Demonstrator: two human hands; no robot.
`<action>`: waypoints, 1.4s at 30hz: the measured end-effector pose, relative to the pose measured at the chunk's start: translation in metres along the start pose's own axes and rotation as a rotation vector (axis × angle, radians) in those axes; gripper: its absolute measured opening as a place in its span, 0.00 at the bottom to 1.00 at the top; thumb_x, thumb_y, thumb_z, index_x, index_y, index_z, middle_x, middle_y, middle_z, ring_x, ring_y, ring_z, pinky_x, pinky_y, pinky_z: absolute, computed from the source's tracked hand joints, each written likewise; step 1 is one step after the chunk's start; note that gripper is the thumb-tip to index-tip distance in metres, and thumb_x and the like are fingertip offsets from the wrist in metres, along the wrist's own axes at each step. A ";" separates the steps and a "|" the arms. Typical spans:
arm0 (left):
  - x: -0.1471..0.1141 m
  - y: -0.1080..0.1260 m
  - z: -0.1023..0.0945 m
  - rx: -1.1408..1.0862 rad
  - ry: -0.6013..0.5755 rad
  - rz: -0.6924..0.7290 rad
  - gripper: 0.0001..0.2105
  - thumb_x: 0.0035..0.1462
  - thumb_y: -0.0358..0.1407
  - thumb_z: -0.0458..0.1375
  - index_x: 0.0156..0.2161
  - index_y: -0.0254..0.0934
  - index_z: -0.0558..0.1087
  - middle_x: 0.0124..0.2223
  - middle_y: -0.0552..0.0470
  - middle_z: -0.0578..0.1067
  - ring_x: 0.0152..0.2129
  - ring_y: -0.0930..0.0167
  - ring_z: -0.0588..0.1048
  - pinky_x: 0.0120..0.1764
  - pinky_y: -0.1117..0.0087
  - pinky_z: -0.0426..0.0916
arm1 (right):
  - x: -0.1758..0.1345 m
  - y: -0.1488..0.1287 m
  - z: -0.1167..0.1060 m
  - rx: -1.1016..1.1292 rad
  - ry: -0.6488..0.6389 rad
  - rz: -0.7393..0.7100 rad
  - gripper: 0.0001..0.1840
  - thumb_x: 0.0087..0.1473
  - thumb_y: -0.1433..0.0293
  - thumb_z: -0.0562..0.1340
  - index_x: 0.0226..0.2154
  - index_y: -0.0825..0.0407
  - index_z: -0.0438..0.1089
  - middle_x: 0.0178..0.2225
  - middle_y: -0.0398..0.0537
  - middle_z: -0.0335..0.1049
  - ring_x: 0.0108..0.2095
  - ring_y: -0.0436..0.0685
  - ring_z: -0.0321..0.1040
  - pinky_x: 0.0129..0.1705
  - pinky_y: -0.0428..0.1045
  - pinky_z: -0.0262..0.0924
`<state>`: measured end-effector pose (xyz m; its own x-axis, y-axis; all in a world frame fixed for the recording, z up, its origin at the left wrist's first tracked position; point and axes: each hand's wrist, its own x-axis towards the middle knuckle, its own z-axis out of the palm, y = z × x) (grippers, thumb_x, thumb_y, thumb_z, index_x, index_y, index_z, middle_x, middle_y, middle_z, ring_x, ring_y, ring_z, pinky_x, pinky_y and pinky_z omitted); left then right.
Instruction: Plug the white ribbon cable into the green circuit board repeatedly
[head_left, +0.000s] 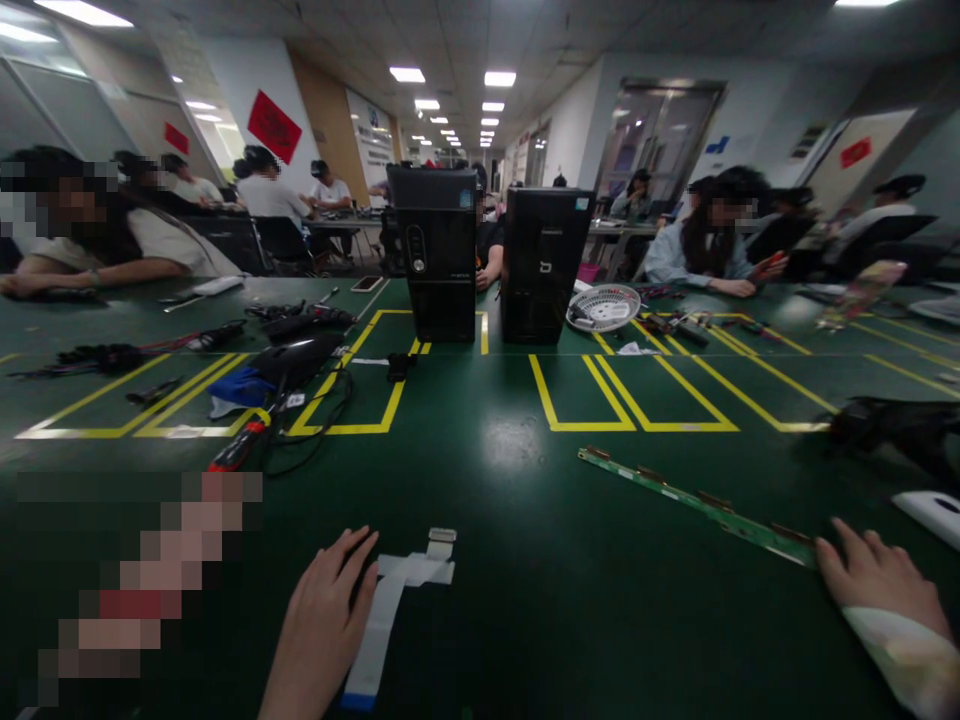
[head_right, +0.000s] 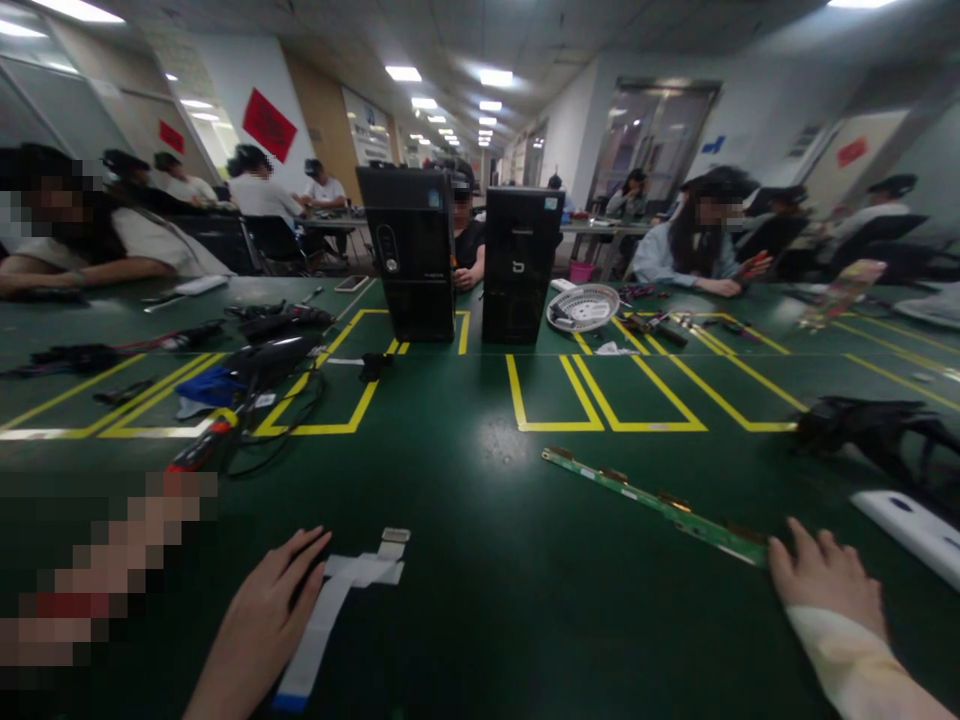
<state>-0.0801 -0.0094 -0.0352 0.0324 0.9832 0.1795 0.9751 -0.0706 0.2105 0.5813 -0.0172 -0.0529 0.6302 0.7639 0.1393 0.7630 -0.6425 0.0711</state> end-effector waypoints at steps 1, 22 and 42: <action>0.000 0.000 0.000 0.000 -0.003 0.004 0.25 0.62 0.47 0.42 0.58 0.38 0.65 0.60 0.44 0.65 0.57 0.58 0.63 0.56 0.49 0.58 | 0.001 -0.004 -0.003 0.021 -0.043 -0.011 0.42 0.56 0.56 0.30 0.61 0.62 0.52 0.62 0.67 0.48 0.61 0.71 0.45 0.54 0.64 0.48; 0.001 0.005 -0.003 -0.040 0.043 0.034 0.23 0.62 0.45 0.44 0.57 0.38 0.66 0.59 0.44 0.66 0.57 0.58 0.63 0.57 0.49 0.58 | -0.058 -0.274 -0.042 0.224 0.004 -0.440 0.28 0.59 0.67 0.44 0.60 0.54 0.56 0.64 0.58 0.46 0.63 0.64 0.43 0.59 0.67 0.44; 0.001 0.006 -0.003 -0.033 0.080 0.064 0.23 0.62 0.44 0.44 0.56 0.37 0.67 0.58 0.44 0.67 0.57 0.60 0.63 0.58 0.51 0.56 | -0.112 -0.358 -0.071 0.264 -0.066 -0.521 0.30 0.55 0.71 0.48 0.61 0.52 0.54 0.66 0.56 0.40 0.65 0.71 0.33 0.55 0.79 0.33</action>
<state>-0.0748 -0.0096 -0.0311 0.0754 0.9602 0.2691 0.9638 -0.1394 0.2274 0.2272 0.1229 -0.0243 0.1640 0.9823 0.0900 0.9791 -0.1510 -0.1360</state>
